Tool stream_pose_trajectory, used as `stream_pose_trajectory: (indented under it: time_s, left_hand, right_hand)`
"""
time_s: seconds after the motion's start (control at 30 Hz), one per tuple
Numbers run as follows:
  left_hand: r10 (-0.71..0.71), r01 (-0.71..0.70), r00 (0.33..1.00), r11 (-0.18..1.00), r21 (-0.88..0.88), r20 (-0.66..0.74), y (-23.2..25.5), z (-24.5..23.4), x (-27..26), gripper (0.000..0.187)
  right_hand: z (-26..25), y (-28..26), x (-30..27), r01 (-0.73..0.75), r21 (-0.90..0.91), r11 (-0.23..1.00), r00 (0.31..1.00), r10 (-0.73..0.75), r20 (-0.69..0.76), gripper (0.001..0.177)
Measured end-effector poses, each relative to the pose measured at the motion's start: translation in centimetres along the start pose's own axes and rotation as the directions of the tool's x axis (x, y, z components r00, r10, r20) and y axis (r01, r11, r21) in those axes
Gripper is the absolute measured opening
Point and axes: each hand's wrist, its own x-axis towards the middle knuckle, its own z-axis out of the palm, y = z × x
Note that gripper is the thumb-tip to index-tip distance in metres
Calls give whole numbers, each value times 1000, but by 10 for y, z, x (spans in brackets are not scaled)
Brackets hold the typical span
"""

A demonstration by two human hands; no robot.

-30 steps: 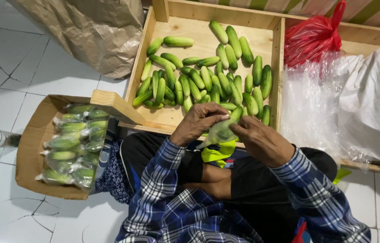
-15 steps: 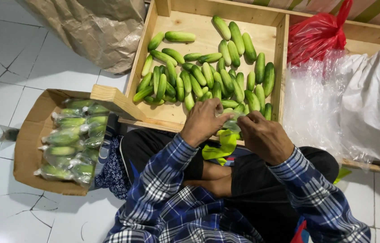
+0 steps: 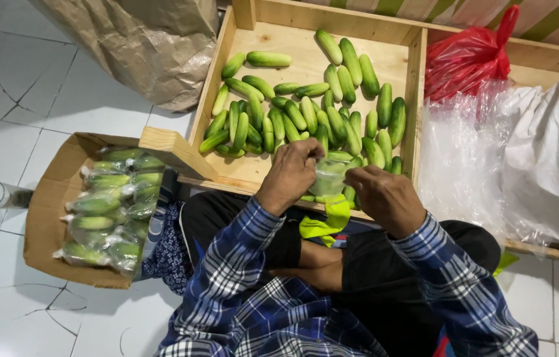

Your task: The person picks up cucumbers from a wooden crate, places them into small plastic bags, and then puts the bagged cucumbers into a cardboard box.

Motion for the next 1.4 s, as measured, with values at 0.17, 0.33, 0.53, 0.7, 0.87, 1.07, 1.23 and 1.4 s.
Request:
stream_pose_trajectory:
  time_s: [0.17,0.33,0.53,0.7,0.87,1.07,1.23,1.4]
  left_hand:
    - [-69,69,998,996,-54,3,-5,-1,1,25]
    - [-49,48,999,996,-75,-16,-16,5,-2,25]
    - [-101,81,986,985,-152,-129,-24,-4,-12,18]
    - [-36,0,984,980,-199,-175,-50,-4,-12,19]
    - [207,-170,913,976,134,-351,-50,0,-27,21]
    - [251,-185,883,963,197,-396,-77,44,-90,17]
    - [152,-100,903,984,147,-402,-112,99,-140,17]
    - [152,-101,913,983,153,-379,-113,111,-162,17]
  right_hand:
    - [-5,0,8,-8,47,999,1000,9,-15,11]
    - [-8,3,19,51,-13,999,998,-51,-42,11]
    - [4,10,32,42,98,994,998,-36,-60,6]
    - [18,24,43,156,202,967,982,-131,-135,5]
    - [24,14,46,225,-25,974,933,-222,-283,10]
    - [94,25,-20,354,28,935,897,-331,-293,21]
    - [106,10,-83,369,98,924,920,-349,-177,30]
    - [78,-21,-103,226,270,936,960,-166,-226,26]
